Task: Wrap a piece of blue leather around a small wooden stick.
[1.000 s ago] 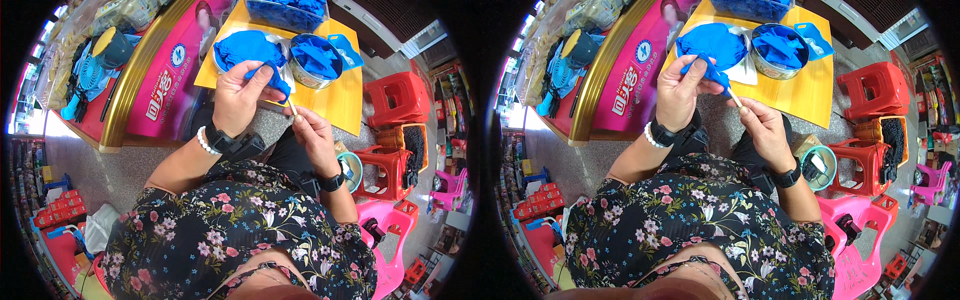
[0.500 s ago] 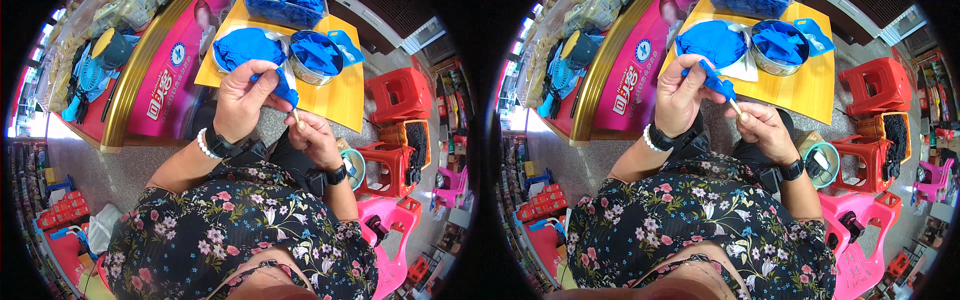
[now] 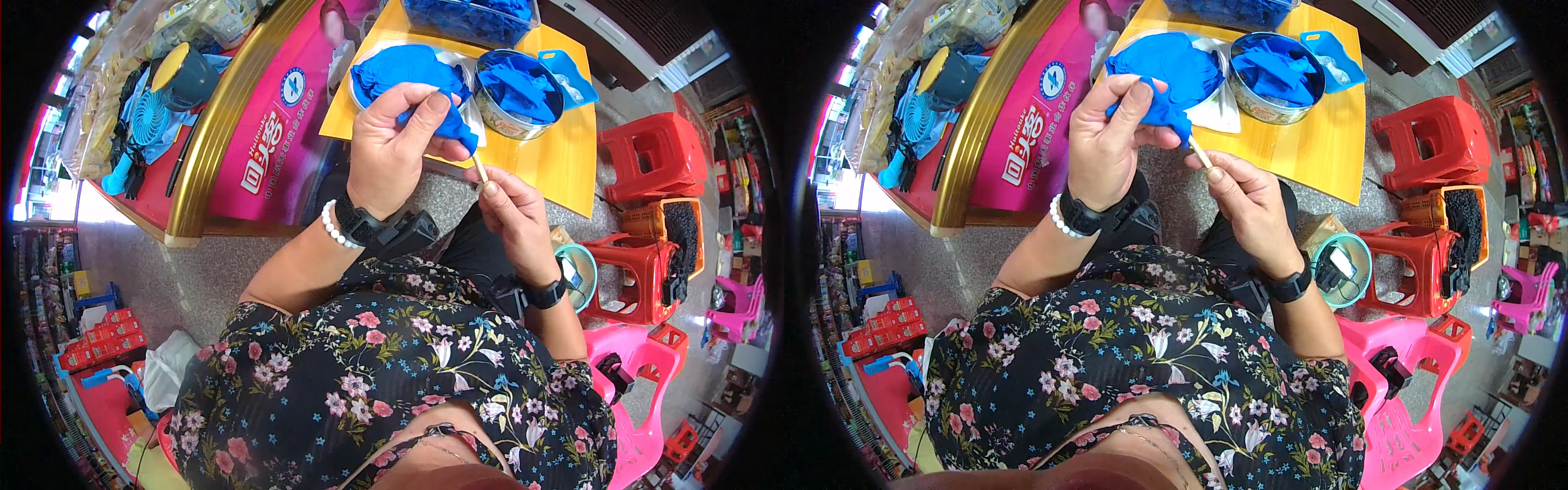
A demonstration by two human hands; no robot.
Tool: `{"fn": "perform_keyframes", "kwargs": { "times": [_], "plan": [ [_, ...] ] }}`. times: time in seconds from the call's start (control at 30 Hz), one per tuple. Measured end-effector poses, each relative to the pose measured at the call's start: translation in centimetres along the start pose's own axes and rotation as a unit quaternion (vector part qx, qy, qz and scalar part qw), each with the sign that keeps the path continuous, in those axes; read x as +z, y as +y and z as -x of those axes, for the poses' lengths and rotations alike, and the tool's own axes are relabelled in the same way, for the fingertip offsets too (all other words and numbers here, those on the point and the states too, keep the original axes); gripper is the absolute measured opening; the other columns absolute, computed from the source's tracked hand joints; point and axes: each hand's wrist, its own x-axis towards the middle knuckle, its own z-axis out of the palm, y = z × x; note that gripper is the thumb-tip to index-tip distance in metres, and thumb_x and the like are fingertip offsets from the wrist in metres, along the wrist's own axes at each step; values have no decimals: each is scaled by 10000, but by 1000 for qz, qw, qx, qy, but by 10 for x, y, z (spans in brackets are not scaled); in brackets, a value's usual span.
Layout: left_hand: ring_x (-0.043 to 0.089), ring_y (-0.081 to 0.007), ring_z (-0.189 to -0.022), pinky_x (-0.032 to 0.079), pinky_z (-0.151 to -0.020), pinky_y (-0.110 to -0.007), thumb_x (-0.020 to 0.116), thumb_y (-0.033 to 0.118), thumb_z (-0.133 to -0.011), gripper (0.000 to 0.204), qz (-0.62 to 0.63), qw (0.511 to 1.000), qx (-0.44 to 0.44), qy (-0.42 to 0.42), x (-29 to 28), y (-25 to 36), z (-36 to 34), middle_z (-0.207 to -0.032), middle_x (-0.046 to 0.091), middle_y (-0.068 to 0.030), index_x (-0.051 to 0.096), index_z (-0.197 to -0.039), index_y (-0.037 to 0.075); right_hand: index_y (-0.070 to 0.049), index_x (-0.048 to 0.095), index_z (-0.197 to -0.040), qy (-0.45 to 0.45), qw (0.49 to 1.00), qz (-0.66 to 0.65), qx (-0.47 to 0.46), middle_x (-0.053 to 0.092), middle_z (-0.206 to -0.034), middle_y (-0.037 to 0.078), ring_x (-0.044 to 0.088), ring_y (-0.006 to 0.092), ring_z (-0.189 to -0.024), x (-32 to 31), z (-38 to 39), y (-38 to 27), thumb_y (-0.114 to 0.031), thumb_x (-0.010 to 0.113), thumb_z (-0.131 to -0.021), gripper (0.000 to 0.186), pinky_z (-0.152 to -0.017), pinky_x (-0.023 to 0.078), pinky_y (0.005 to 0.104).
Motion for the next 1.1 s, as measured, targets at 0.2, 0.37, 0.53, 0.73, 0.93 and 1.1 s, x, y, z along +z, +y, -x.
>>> {"fn": "perform_keyframes", "kwargs": {
  "times": [0.2,0.37,0.53,0.73,0.93,1.1],
  "plan": [
    [640,-162,-651,553,-531,-282,494,214,-949,210,44,998,-37,-16,-5,-1,-4,-952,639,-78,599,-1001,39,14,607,-1117,77,978,155,-116,637,-962,18,469,34,-723,-3,2,5,-103,522,-927,239,-647,391,183],
    [633,-155,-639,550,-528,-272,500,199,-946,205,26,1000,-10,-14,2,-5,2,-972,642,-97,596,-1005,27,13,611,-1112,78,977,158,-124,632,-906,23,459,32,-687,-2,3,0,-107,527,-925,237,-601,377,177],
    [620,-142,-611,538,-506,-236,539,144,-924,167,-17,996,77,-34,8,-6,5,-951,647,-121,595,-972,-6,-4,597,-1104,-44,995,-84,-4,404,-650,-62,293,25,-518,-3,2,7,-196,505,-945,266,-452,206,182],
    [613,-131,-593,523,-486,-227,553,155,-918,184,-74,992,102,-2,8,-4,1,-933,652,-101,604,-956,-18,-11,598,-1107,-38,995,-85,37,400,-640,-81,297,15,-526,-3,-2,-2,-203,506,-945,268,-454,214,176],
    [574,-95,-502,484,-493,-206,564,177,-917,202,-106,992,64,-4,4,-6,1,-746,634,-65,626,-898,-14,-18,609,-1129,38,996,70,-45,439,-671,-89,330,-4,-545,4,0,-6,-166,515,-941,257,-465,237,157],
    [571,-95,-498,487,-496,-206,558,191,-922,223,-88,995,36,11,4,-2,-1,-716,626,-64,630,-926,-20,-17,611,-1126,28,998,48,-16,451,-675,-86,337,0,-560,4,-1,-8,-160,514,-941,254,-479,251,158]
  ]
}}
